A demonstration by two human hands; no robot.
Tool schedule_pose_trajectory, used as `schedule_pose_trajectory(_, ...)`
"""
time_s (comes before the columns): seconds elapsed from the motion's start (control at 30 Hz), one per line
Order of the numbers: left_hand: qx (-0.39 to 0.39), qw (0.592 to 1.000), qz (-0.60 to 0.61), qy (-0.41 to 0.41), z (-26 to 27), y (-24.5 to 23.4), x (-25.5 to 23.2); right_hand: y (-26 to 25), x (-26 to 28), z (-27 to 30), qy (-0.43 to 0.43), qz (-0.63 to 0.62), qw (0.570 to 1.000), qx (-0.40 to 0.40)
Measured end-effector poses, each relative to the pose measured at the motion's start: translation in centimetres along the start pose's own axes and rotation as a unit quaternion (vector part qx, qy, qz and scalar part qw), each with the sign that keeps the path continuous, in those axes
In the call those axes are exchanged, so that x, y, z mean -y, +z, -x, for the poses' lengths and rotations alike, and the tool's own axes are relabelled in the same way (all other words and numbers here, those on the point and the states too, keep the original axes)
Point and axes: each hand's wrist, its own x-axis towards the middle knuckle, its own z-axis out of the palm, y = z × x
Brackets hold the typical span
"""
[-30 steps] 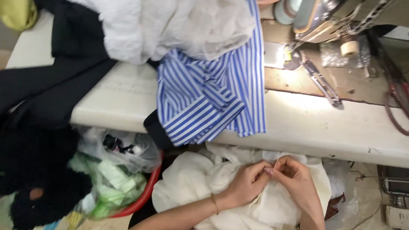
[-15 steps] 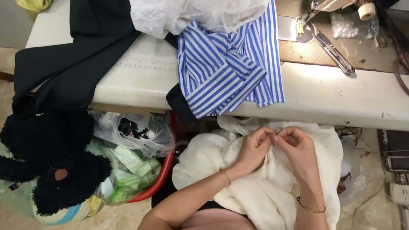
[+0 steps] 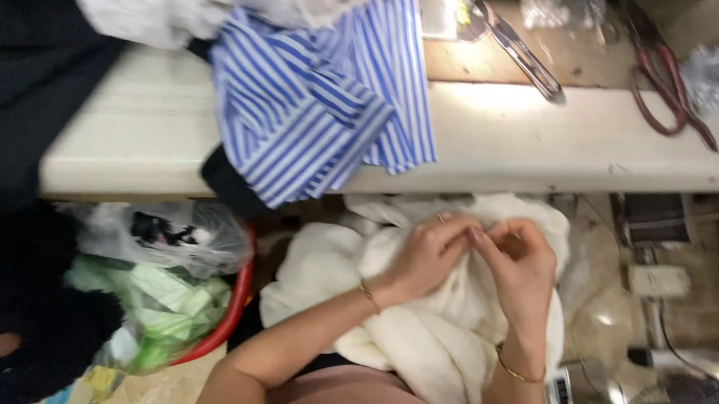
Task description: The recorder is hand-sewing a white fabric using a needle and thread.
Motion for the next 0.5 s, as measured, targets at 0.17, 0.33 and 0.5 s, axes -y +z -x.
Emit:
schedule_pose_trajectory(0.17,-0.018,0.997,-0.064,0.046,-0.9,-1.1,-0.7,0.6,1.7,-0.4,0.000,-0.083,0.996,0.033)
schedule_pose_trajectory(0.33,-0.044,0.991,-0.109,0.068,-0.4,-1.9,-1.3,1.6,4.8,1.1,-0.144,0.046,0.989,-0.005)
schedule_pose_trajectory(0.5,-0.038,0.994,-0.099,0.010,-1.5,-2.4,-1.8,-0.7,4.5,2.2,-0.124,-0.083,0.989,-0.013)
